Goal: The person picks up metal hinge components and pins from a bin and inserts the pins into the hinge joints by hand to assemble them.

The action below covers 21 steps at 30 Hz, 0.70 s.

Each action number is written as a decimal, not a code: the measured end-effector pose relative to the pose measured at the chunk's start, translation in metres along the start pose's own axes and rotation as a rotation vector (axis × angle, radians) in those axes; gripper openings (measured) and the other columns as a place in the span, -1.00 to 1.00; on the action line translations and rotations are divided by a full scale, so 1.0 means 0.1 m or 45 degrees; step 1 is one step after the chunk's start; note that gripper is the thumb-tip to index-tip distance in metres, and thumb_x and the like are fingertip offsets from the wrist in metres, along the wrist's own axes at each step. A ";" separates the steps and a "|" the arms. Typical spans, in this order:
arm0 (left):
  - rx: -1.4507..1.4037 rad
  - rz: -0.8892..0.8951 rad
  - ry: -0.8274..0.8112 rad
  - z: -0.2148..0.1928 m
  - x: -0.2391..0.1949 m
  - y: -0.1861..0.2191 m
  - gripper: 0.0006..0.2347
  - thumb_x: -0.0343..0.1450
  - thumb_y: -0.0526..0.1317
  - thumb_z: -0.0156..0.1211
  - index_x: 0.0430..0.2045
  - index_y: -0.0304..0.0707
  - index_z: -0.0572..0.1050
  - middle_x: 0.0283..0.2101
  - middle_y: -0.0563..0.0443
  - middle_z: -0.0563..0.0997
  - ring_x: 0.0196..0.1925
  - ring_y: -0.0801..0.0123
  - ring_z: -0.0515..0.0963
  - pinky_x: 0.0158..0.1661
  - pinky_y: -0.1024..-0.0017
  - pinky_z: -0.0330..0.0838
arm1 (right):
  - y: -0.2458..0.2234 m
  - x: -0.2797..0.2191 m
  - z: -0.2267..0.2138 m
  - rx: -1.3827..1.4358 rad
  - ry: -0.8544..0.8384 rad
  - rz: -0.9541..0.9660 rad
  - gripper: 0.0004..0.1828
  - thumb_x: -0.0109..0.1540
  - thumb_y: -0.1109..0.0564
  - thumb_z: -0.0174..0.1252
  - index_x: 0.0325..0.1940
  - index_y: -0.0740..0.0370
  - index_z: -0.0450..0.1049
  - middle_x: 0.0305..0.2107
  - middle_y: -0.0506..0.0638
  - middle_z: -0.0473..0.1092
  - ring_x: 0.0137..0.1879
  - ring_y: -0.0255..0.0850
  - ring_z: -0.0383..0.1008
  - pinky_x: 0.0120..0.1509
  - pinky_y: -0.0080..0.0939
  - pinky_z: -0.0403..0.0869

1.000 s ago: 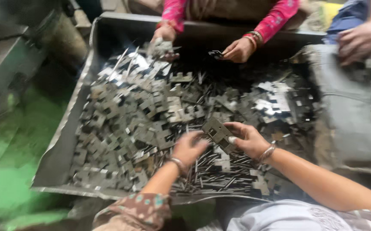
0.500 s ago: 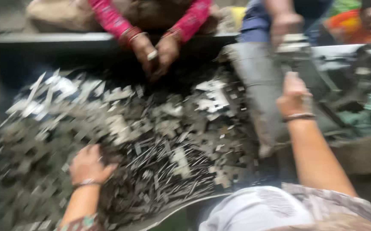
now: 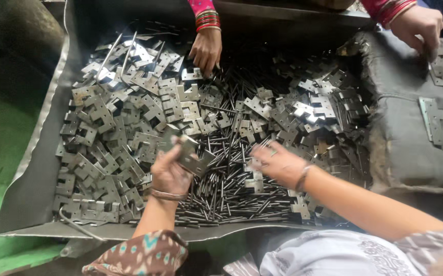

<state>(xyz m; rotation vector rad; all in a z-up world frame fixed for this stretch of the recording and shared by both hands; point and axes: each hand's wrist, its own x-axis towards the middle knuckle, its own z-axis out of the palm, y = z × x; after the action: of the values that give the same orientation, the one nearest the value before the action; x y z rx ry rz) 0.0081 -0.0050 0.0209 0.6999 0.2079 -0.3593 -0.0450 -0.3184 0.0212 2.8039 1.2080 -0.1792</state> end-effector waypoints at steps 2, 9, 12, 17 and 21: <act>-0.397 -0.078 -0.115 0.09 -0.03 0.14 -0.84 0.34 -0.27 0.26 -0.24 -0.22 0.55 -0.22 -0.08 0.64 -0.19 0.09 0.65 -0.14 0.20 0.56 | -0.12 0.08 0.31 -0.114 -0.248 -0.117 -0.11 -0.04 0.31 0.07 0.43 0.04 0.22 0.35 0.17 0.18 0.48 0.06 0.14 0.50 0.27 0.13; 1.957 0.521 -0.135 0.12 0.26 -0.35 -0.87 0.45 -0.29 0.04 -0.24 -0.23 0.55 -0.09 -0.11 0.60 -0.06 0.01 0.60 0.00 0.13 0.51 | 0.07 -0.07 0.73 0.012 -0.283 -0.143 -0.29 0.12 0.24 0.13 0.39 0.25 0.23 0.28 0.14 0.24 0.40 0.01 0.19 0.37 0.11 0.25; 2.913 0.804 -0.405 -0.13 0.36 -0.69 -0.90 0.28 -0.29 0.16 -0.42 -0.20 0.58 -0.20 -0.11 0.54 -0.10 0.04 0.53 -0.06 0.12 0.41 | 0.09 -0.19 0.65 0.096 -0.208 0.076 -0.40 0.13 0.28 0.11 0.29 0.16 0.36 0.21 0.01 0.35 0.31 -0.09 0.28 0.33 0.00 0.33; 2.924 1.088 -0.486 -0.29 0.45 -0.75 -0.97 0.27 -0.27 0.21 -0.56 -0.16 0.58 -0.22 -0.01 0.54 -0.14 0.11 0.53 -0.07 0.16 0.38 | 0.24 -0.50 0.67 0.596 0.222 0.415 -0.47 0.06 0.35 0.04 0.12 0.16 0.52 0.11 0.04 0.47 0.11 -0.03 0.53 0.15 -0.13 0.54; 2.271 1.282 -0.397 -0.29 0.42 -0.34 -0.93 0.32 -0.25 0.29 -0.49 -0.24 0.56 -0.15 0.02 0.63 -0.16 0.16 0.58 -0.15 0.19 0.45 | 0.38 -0.76 0.48 2.038 0.416 0.872 -0.60 0.41 0.01 -0.07 -0.13 0.28 0.63 -0.11 0.18 0.60 0.00 -0.03 0.67 0.13 -0.11 0.64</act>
<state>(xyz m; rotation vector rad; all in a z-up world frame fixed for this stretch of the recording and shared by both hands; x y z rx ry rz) 0.0318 -0.0209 -0.0336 2.3163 -0.8988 0.4663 -0.0726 -0.4052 -0.0149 4.4348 -0.3595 -1.0257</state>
